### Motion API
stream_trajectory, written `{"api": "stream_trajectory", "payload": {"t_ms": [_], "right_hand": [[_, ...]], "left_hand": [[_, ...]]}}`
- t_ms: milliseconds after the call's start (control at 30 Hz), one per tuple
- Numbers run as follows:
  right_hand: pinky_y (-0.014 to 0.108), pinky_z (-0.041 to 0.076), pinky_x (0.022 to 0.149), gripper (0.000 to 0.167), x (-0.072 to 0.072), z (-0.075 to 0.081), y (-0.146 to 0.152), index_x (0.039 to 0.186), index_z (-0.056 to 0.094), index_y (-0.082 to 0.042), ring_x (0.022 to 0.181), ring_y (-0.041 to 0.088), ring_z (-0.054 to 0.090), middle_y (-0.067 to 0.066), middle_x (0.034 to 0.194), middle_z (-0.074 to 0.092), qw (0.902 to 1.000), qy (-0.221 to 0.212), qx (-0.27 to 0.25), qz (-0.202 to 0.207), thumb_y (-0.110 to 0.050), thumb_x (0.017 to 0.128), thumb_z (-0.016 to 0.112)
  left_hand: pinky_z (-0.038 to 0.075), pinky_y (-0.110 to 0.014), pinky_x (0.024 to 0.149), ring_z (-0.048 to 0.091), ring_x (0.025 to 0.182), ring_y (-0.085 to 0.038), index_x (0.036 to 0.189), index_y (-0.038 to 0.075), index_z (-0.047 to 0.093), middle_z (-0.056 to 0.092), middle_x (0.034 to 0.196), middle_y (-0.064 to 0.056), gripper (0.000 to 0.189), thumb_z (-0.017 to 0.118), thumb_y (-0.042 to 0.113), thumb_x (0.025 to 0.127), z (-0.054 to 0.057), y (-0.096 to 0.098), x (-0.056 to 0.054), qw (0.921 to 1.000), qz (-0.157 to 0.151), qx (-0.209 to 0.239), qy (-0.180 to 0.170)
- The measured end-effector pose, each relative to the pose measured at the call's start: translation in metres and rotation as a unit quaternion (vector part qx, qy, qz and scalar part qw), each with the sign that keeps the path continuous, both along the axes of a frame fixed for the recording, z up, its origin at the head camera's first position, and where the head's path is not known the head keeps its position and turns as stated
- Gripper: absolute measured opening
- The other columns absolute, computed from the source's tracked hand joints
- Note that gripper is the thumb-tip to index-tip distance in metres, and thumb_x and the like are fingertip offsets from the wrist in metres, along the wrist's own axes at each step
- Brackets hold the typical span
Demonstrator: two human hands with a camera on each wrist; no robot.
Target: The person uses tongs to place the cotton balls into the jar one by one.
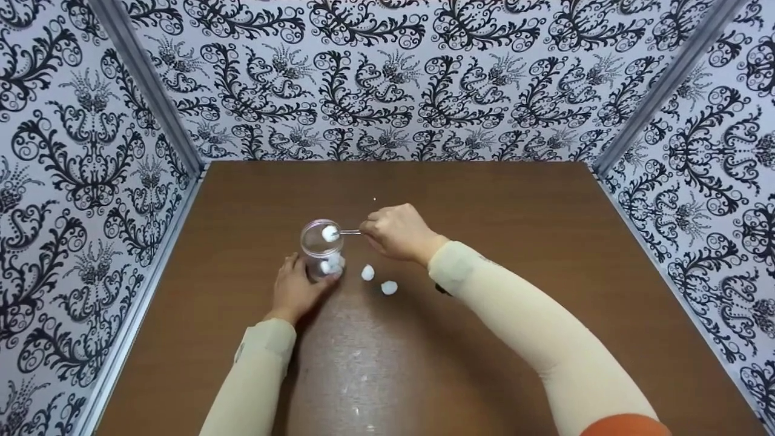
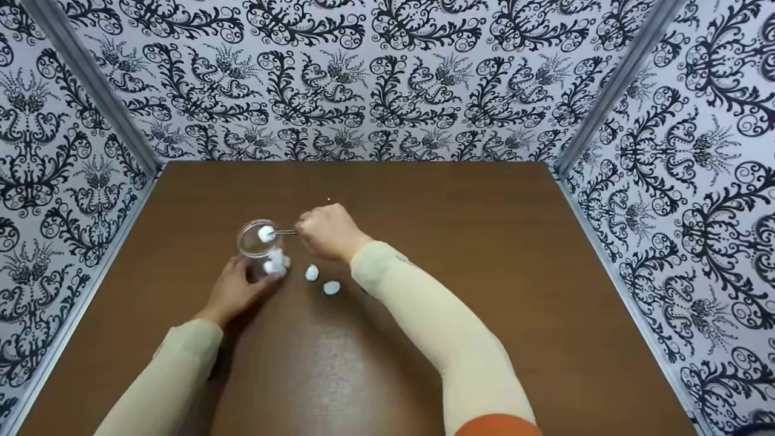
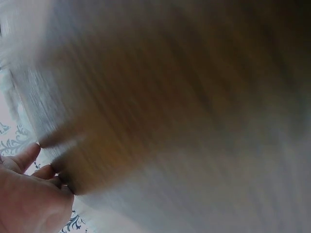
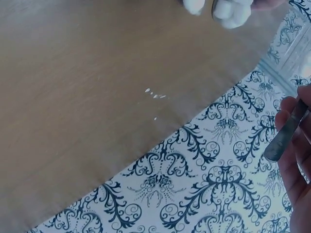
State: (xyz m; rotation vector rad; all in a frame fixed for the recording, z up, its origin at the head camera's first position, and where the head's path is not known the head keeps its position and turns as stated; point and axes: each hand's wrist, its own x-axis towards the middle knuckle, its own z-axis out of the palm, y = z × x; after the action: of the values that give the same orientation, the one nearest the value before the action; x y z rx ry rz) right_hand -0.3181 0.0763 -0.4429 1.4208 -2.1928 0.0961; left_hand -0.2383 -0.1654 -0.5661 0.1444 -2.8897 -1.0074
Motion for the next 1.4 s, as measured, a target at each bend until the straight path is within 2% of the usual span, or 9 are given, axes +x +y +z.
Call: {"api": "stream_trajectory", "payload": {"t_ms": [267, 400, 667, 1100, 1400], "right_hand": [[0.039, 0.047, 0.045, 0.009, -0.002, -0.005, 0.0, 0.078, 0.07, -0.016, 0.058, 0.02, 0.062, -0.002, 0.073, 0.065, 1.0, 0.0, 0.004, 0.005, -0.016, 0.086, 0.068], [0.039, 0.049, 0.047, 0.008, -0.002, -0.006, 0.007, 0.082, 0.072, -0.016, 0.061, 0.019, 0.064, -0.002, 0.076, 0.066, 1.0, -0.005, -0.002, 0.004, -0.017, 0.087, 0.066], [0.038, 0.049, 0.047, 0.007, 0.002, -0.014, 0.042, 0.088, 0.074, -0.014, 0.061, 0.018, 0.062, -0.003, 0.073, 0.063, 0.9997, -0.022, -0.007, -0.007, -0.017, 0.088, 0.068], [0.038, 0.048, 0.046, 0.003, 0.02, -0.042, 0.1, 0.085, 0.074, -0.012, 0.055, 0.014, 0.057, -0.004, 0.071, 0.063, 0.9967, -0.076, 0.03, -0.006, -0.014, 0.084, 0.071], [0.037, 0.046, 0.045, 0.007, 0.033, -0.056, 0.114, 0.084, 0.072, -0.014, 0.053, 0.013, 0.054, -0.005, 0.069, 0.059, 0.9947, -0.093, 0.042, -0.015, -0.015, 0.08, 0.077]], "left_hand": [[0.019, -0.056, 0.116, 0.024, 0.142, -0.049, 0.143, -0.009, 0.045, 0.032, 0.153, -0.031, 0.092, 0.073, 0.056, 0.084, 0.002, 0.001, 0.001, 1.0, 0.005, 0.004, 0.004], [0.019, -0.056, 0.116, 0.024, 0.143, -0.049, 0.143, -0.008, 0.045, 0.033, 0.153, -0.03, 0.092, 0.072, 0.057, 0.084, 0.002, 0.0, 0.001, 1.0, 0.002, 0.001, 0.004], [0.019, -0.056, 0.116, 0.023, 0.143, -0.048, 0.145, -0.008, 0.043, 0.033, 0.153, -0.03, 0.094, 0.072, 0.058, 0.084, 0.0, 0.001, 0.002, 1.0, -0.002, 0.0, 0.001], [0.02, -0.057, 0.115, 0.025, 0.142, -0.048, 0.144, -0.009, 0.042, 0.033, 0.152, -0.03, 0.094, 0.073, 0.056, 0.084, 0.006, 0.003, -0.002, 0.9999, -0.002, 0.005, 0.009], [0.02, -0.056, 0.115, 0.024, 0.143, -0.048, 0.144, -0.009, 0.043, 0.032, 0.154, -0.03, 0.096, 0.071, 0.061, 0.084, -0.001, 0.0, -0.001, 1.0, -0.001, -0.002, 0.001]]}}
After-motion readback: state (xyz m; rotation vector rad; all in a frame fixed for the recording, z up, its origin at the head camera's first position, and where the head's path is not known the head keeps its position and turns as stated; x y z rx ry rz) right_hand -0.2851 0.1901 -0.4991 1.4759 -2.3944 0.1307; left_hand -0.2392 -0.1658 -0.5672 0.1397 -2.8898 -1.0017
